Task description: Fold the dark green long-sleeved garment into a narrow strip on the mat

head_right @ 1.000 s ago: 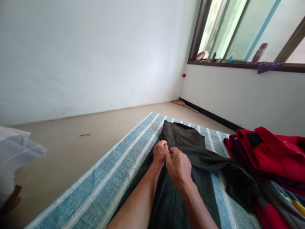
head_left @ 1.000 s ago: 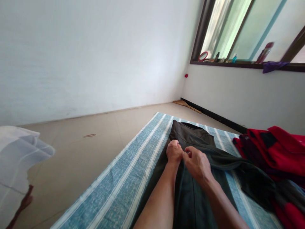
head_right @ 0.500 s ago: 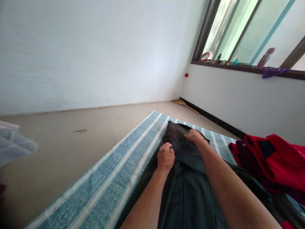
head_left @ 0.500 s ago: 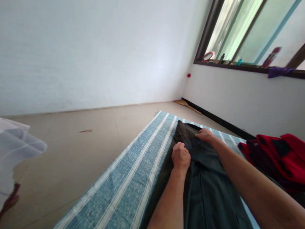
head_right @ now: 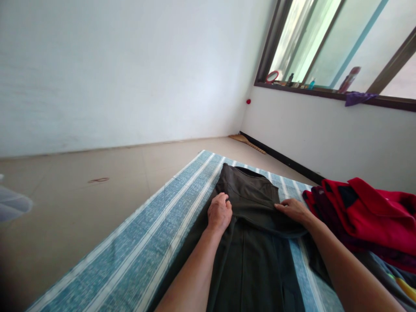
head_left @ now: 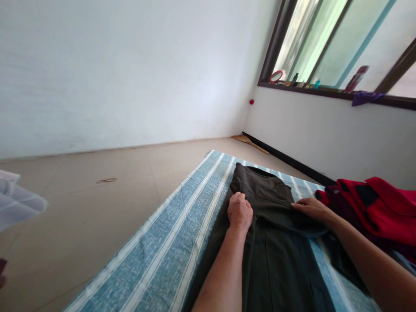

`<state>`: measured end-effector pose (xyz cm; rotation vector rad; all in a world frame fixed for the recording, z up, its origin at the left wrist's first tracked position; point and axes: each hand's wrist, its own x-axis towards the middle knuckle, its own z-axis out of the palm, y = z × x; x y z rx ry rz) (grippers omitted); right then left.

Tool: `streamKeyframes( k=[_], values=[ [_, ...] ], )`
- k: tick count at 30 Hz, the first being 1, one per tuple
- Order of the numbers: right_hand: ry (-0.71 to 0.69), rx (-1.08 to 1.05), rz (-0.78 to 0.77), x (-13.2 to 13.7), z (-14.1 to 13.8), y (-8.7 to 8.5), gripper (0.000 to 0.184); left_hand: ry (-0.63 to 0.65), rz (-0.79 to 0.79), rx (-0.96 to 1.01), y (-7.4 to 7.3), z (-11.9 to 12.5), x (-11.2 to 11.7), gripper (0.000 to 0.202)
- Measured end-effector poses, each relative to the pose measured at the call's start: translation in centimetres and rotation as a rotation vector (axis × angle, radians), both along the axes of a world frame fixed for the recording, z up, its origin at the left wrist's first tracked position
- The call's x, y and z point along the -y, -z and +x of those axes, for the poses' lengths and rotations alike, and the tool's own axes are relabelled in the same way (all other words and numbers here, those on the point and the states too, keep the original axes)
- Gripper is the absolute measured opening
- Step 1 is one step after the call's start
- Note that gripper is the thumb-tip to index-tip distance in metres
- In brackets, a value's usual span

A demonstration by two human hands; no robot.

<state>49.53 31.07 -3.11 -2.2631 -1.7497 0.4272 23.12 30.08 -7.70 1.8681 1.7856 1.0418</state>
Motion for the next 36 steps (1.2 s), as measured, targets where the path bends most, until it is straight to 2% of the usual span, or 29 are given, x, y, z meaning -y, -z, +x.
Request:
streamKeyframes(
  k=[3,7,13,15,18,21,24,27,31,36],
  values=[
    [-0.082,-0.064,-0.102,0.5,1.2,0.2,0.023,0.002,0.001,-0.019,0.0,0.0,0.0,0.029],
    [-0.084,-0.078,-0.125,0.8,2.0,-0.3,0.026,0.001,0.006,-0.044,0.0,0.0,0.0,0.026],
    [-0.221,-0.205,-0.224,3.6,2.5,-5.1,0.040,0.023,0.009,-0.095,-0.2,0.1,0.3,0.031],
    [-0.243,-0.184,-0.268,5.0,2.3,-5.9,0.041,0.043,0.007,-0.112,-0.3,0.1,0.4,0.029],
    [-0.313,-0.003,-0.262,6.3,1.3,-5.0,0.032,0.058,-0.007,-0.134,-0.6,0.1,0.6,0.027],
    [-0.301,0.222,-0.209,6.0,-0.1,-3.3,0.021,0.077,-0.055,-0.202,-0.8,0.1,0.8,0.026],
    [-0.251,0.333,-0.138,4.4,-1.8,-3.0,0.020,0.108,-0.086,-0.265,-0.8,0.1,0.9,0.027],
    [-0.278,0.325,-0.027,1.6,-4.7,-3.9,0.019,0.111,-0.090,-0.292,-0.7,0.1,1.0,0.030],
    [-0.354,0.237,0.075,-4.0,-10.2,-4.3,0.017,0.100,-0.106,-0.290,-0.5,0.1,1.0,0.033],
    [-0.279,0.208,0.077,-11.6,-15.4,-3.1,0.021,0.086,-0.104,-0.273,-0.1,0.1,1.0,0.032]
  ],
)
